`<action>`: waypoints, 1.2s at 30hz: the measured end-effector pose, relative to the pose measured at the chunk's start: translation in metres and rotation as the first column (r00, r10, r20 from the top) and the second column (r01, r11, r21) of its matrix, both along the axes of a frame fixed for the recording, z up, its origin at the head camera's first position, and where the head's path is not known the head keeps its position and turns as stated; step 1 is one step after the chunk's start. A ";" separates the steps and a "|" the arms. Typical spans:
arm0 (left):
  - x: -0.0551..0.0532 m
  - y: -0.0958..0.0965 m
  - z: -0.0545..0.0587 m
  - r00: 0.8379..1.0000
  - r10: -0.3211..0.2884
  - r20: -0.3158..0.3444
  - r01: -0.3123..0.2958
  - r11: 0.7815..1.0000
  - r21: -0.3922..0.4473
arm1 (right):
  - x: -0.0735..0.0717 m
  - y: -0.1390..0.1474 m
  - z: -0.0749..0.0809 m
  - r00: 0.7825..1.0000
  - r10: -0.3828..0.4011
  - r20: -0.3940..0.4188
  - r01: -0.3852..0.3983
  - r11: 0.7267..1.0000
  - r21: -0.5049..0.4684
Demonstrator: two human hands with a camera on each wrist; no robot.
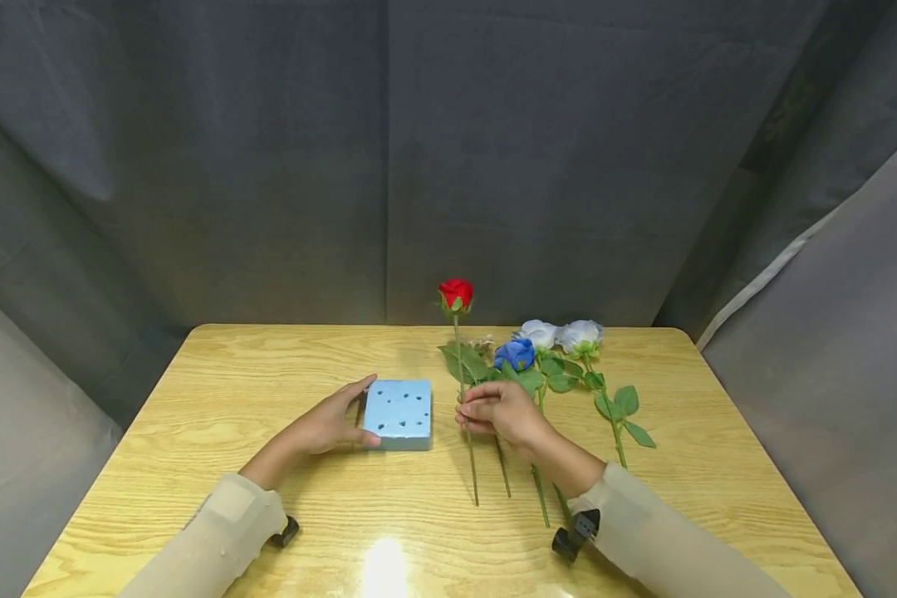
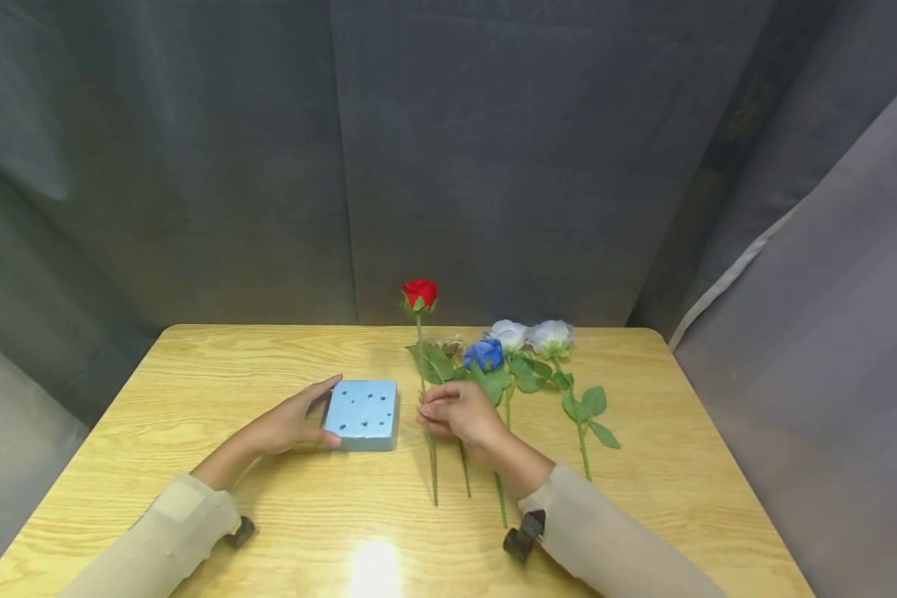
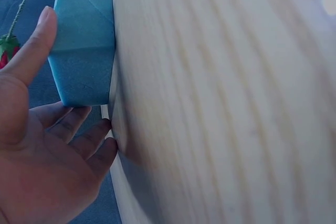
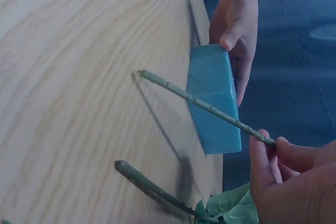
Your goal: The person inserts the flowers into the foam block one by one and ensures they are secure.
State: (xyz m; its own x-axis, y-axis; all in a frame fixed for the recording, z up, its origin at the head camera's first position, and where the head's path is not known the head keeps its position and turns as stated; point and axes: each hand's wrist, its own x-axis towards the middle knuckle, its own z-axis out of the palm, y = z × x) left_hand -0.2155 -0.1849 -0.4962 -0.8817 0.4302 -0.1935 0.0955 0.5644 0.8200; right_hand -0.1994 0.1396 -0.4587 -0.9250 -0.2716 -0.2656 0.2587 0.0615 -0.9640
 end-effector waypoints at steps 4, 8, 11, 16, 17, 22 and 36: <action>0.000 -0.001 0.000 1.000 0.000 0.004 0.000 1.000 0.014 | -0.002 -0.003 0.005 1.000 -0.002 -0.030 0.002 1.000 0.011; 0.000 -0.002 -0.001 1.000 0.002 0.006 -0.002 1.000 0.027 | -0.006 -0.007 0.011 0.999 -0.010 -0.044 0.010 1.000 0.009; 0.000 -0.002 -0.002 1.000 0.004 0.003 -0.004 0.999 0.033 | -0.010 -0.012 0.016 0.999 -0.025 -0.045 0.025 1.000 -0.007; 0.001 -0.002 -0.003 1.000 -0.004 0.000 0.004 0.999 0.040 | -0.015 -0.018 0.023 0.997 -0.039 -0.071 0.038 0.999 -0.015; 0.001 -0.002 -0.003 1.000 -0.006 0.000 0.005 0.999 0.044 | -0.016 -0.019 0.024 0.996 -0.040 -0.077 0.039 0.999 -0.014; 0.001 -0.002 -0.003 1.000 -0.018 0.002 0.018 0.998 0.052 | -0.019 -0.025 0.031 0.994 -0.035 -0.106 0.032 0.999 -0.029; 0.000 -0.002 -0.001 1.000 -0.017 0.008 0.017 0.998 0.068 | -0.030 -0.046 0.040 0.988 -0.061 -0.143 0.042 0.990 -0.132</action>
State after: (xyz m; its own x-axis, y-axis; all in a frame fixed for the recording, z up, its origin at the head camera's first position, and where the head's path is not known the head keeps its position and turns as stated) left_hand -0.2159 -0.1868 -0.4967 -0.8727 0.4574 -0.1708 0.0975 0.5061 0.8570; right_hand -0.2290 0.0933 -0.4182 -0.9650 -0.2454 -0.0928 0.1142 -0.0744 -0.9907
